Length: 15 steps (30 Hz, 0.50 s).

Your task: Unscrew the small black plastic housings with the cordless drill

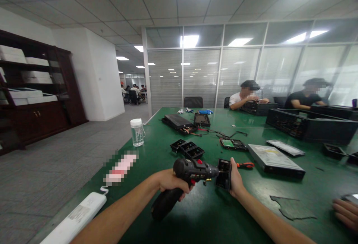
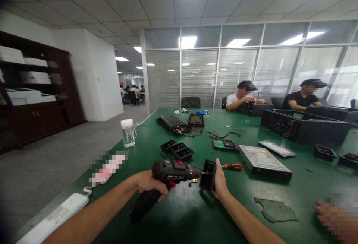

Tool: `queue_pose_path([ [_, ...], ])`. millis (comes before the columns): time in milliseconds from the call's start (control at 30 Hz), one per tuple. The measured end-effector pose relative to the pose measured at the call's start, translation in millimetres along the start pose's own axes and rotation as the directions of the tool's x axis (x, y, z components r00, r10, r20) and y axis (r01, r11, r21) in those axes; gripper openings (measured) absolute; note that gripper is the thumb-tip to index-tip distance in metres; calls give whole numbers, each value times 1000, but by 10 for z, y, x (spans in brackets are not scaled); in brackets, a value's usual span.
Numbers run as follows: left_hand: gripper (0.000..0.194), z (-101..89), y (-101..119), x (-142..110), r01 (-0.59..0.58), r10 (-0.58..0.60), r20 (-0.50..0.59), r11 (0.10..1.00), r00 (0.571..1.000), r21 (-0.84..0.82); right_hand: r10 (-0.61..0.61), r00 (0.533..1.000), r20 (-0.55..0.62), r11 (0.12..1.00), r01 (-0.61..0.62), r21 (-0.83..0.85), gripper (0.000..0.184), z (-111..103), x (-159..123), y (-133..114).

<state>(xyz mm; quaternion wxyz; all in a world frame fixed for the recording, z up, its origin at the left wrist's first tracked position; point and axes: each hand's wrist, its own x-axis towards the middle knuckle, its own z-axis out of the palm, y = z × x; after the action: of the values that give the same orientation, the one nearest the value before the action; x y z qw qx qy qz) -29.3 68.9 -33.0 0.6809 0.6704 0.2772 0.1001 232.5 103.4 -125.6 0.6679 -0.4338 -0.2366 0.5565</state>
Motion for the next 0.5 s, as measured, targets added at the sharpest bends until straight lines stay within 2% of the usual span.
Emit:
queue_pose_path([
  [233,22,-5,1,0,22,-22,-1,1000,1000,-13,20,1000,-1,999,-20,-41,45,-3,-11,-5],
  [500,19,17,9,-22,-5,5,2,1000,1000,11,2,1000,6,999,-2,-42,44,13,-31,-15],
])
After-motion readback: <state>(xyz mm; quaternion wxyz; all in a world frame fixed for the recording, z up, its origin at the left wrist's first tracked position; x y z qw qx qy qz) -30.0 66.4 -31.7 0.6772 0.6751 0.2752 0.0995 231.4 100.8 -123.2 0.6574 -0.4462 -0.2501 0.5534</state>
